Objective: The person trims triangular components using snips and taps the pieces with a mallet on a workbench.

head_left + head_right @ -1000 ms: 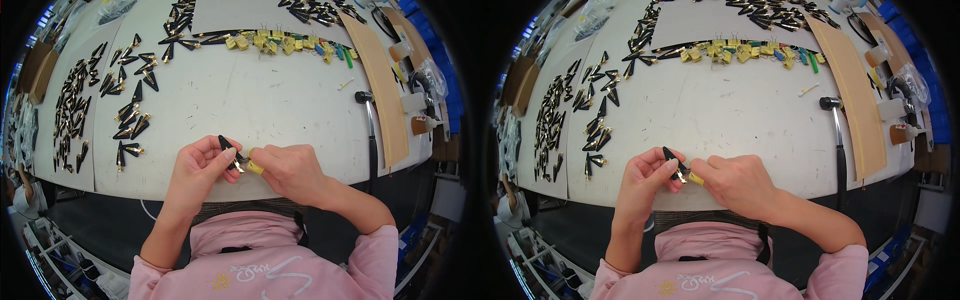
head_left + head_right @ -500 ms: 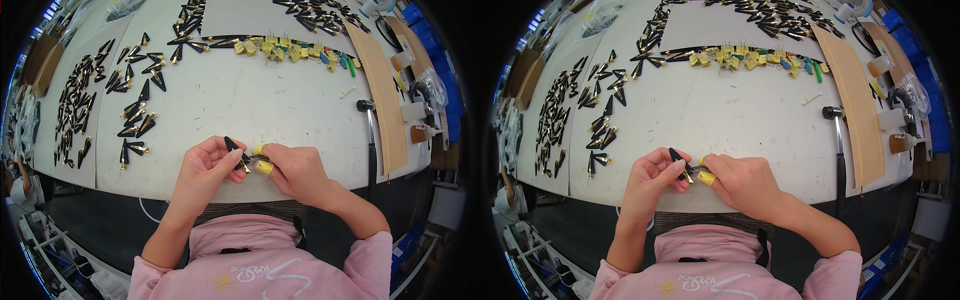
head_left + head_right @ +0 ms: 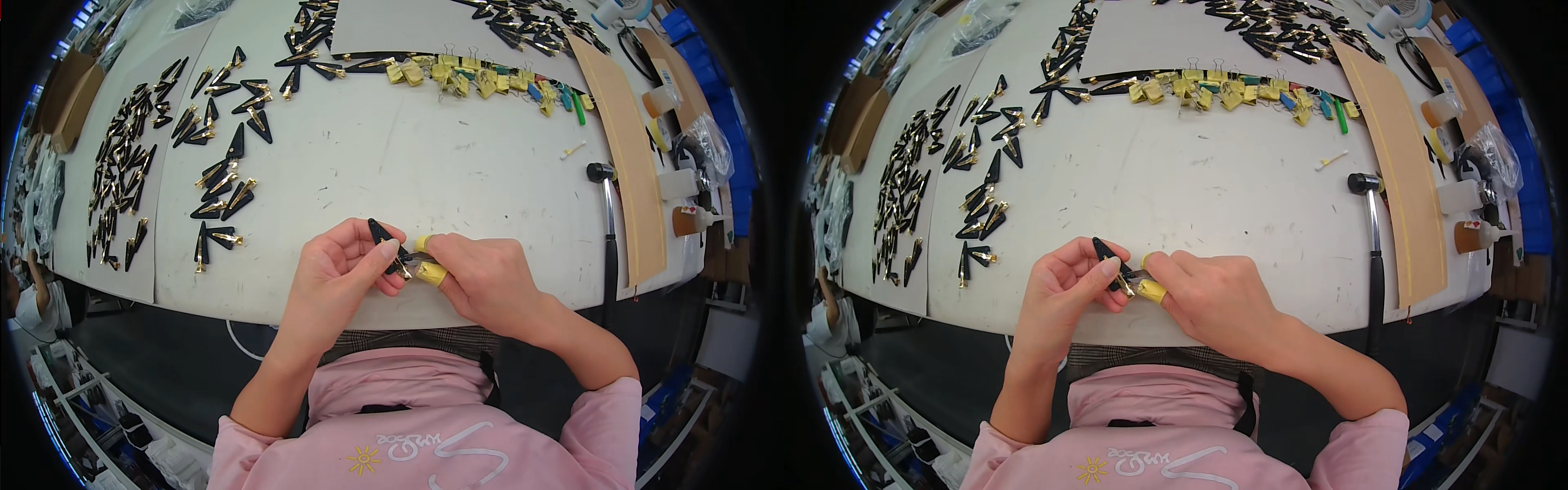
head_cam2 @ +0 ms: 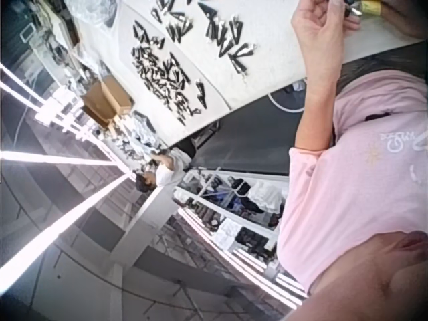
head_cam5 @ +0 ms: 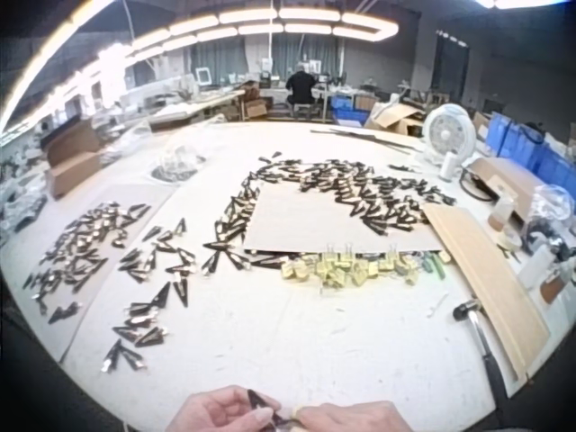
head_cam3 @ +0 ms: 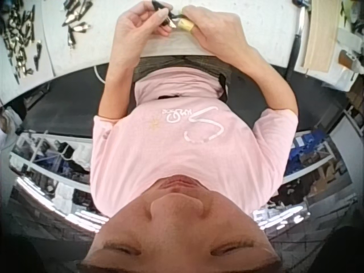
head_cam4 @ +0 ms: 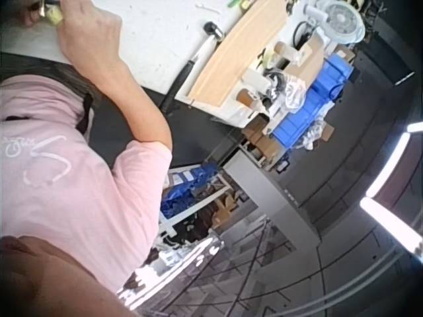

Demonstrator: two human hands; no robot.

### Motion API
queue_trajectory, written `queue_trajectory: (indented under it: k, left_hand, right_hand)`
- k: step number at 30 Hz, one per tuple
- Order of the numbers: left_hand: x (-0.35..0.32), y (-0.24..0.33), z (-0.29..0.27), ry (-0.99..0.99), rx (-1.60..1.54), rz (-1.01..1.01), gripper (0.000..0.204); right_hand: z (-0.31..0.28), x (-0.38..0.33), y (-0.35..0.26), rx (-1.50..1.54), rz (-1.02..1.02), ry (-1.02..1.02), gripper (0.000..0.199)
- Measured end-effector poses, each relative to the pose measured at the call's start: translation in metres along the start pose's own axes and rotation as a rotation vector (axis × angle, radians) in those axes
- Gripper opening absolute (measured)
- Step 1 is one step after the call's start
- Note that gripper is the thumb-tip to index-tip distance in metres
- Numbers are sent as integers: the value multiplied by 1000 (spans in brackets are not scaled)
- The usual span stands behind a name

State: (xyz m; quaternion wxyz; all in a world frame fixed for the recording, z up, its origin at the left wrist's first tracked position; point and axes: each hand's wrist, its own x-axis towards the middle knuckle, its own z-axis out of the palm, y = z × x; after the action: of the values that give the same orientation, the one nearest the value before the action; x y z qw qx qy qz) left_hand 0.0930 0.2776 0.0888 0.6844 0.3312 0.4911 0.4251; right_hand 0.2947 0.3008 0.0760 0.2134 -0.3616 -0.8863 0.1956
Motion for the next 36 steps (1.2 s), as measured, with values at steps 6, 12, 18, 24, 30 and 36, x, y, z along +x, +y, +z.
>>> queue_trajectory:
  k: [6,12,18,24,30,36]
  left_hand:
    - [-1,0,1,9,12,5,16]
    - [-1,1,2,5,7,-8,17]
    - [-1,2,0,3,30,-25,18]
    - [0,2,2,14,37,-9,19]
    - [0,0,0,15,33,3,22]
    - [-3,5,1,-2,39,7,21]
  right_hand:
    - [1,1,-2,-34,-3,15,25]
    - [2,1,-3,-20,-2,23,22]
    - [-5,4,-2,-26,-8,-75,21]
    - [-4,5,-3,-58,11,-58,15]
    - [-22,8,0,455,440,-51,12]
    - [-14,0,-7,196,269,14,14]
